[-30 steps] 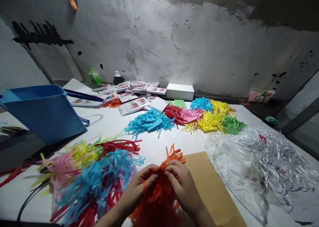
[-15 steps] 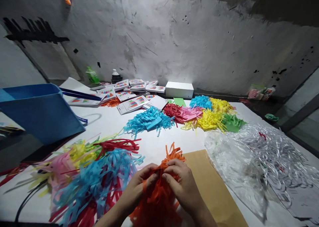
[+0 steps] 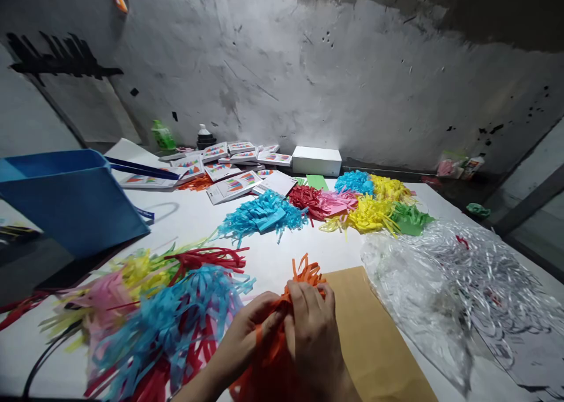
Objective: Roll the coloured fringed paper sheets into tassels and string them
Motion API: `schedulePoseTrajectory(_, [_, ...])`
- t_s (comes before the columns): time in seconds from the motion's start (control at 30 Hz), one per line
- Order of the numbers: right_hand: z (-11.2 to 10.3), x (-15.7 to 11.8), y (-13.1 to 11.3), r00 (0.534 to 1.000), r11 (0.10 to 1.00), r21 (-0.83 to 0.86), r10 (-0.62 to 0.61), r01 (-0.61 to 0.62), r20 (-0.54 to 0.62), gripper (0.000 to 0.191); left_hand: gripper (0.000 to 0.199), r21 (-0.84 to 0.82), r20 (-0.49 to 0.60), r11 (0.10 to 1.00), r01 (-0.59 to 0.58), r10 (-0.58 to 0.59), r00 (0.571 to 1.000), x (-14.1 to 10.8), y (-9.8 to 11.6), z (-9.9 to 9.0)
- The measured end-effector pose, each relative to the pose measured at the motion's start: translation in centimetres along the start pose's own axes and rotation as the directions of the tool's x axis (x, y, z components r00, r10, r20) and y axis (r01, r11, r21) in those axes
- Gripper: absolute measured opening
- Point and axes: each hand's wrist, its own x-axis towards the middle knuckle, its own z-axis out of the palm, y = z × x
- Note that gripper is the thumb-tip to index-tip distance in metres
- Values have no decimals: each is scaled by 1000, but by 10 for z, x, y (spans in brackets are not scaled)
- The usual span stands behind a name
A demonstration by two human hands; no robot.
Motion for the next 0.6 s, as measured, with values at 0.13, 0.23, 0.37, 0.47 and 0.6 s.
schedulePoseTrajectory(0.13, [-4, 7, 9, 969, 960, 181, 186, -215, 162, 30, 17, 192, 45, 979, -68, 60, 997, 6, 1, -13])
schedulePoseTrajectory(0.23, [-8, 15, 18, 878, 838, 317, 336, -444, 341, 28, 19, 393, -149, 907, -147, 221, 964, 8, -1, -20])
schedulePoseTrajectory(0.37, [-7, 25, 21, 840, 780, 346, 399, -522, 367, 26, 23, 624, -137, 733, -270, 443, 886, 6, -3, -13])
schedulePoseTrajectory(0.47, [-5, 26, 18, 825, 735, 392, 415, -553, 383, 23, 21, 699, 1, 641, -318, 444, 896, 8, -4, -5])
schedulePoseTrajectory(0.6, [-1, 21, 25, 791, 661, 434, 510, -612, 338, 21, 13, 691, 34, 633, -349, 454, 891, 11, 2, -9])
